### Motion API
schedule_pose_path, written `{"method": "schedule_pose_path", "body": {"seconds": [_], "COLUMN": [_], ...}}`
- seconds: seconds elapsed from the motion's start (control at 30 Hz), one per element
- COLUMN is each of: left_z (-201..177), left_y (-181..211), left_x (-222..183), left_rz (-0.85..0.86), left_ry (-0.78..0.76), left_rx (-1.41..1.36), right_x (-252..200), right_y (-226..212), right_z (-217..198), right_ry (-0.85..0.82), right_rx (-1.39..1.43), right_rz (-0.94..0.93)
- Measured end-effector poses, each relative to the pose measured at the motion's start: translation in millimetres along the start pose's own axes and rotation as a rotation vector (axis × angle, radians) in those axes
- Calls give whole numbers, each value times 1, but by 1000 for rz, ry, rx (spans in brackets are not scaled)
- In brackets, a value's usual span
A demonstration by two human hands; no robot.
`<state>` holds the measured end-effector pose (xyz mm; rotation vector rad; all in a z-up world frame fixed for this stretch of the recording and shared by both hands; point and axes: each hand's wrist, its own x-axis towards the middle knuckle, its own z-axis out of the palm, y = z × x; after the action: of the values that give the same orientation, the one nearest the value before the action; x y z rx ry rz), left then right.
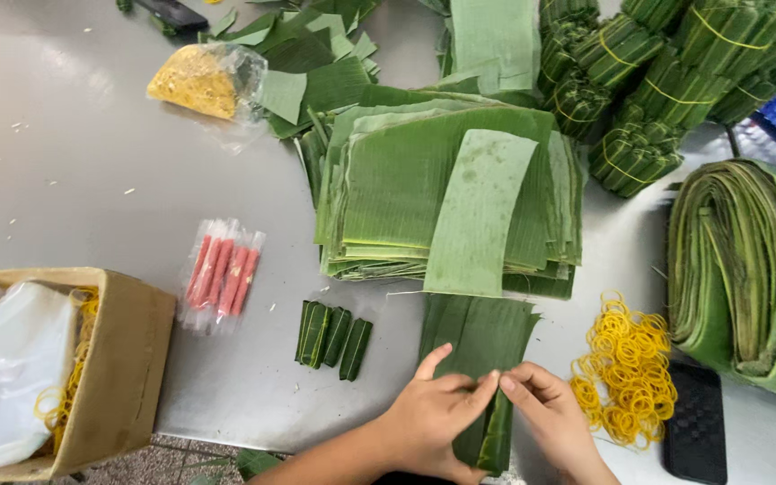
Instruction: The person wraps small cylindrical snacks in banana leaves and secures each roll with a rubber band.
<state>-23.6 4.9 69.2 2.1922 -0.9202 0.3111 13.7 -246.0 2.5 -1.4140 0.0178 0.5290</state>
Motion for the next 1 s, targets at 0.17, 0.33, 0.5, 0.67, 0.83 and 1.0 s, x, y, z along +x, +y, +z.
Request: {"method": "schedule_pose_path", "body": {"seconds": [0.17,0.33,0.5,0.67,0.83,1.0], "left_z": [13,8,9,16,13,9], "left_y": [5,-2,-12,-11,-12,-14], "left_x": [8,-6,-19,-19,-19,-21], "left_rz": [-96,-155,-276,-240,-265,-315], "left_ry": [36,119,27,55,20,3], "left_rx": [-10,-96,-269,-316,-315,-351], "right_x": [-9,-20,-34,-37,-34,-42], "right_y": [-21,-45,-29,-14,-14,-33], "right_z": [-7,-70,-106,-117,-128,-114], "right_ry": [-4,779,835,780,800,818], "right_rx": [-234,-1472,-1539,-1629,-1621,-1458], "right_rz": [1,-57,-63,-164,-342,-412]}}
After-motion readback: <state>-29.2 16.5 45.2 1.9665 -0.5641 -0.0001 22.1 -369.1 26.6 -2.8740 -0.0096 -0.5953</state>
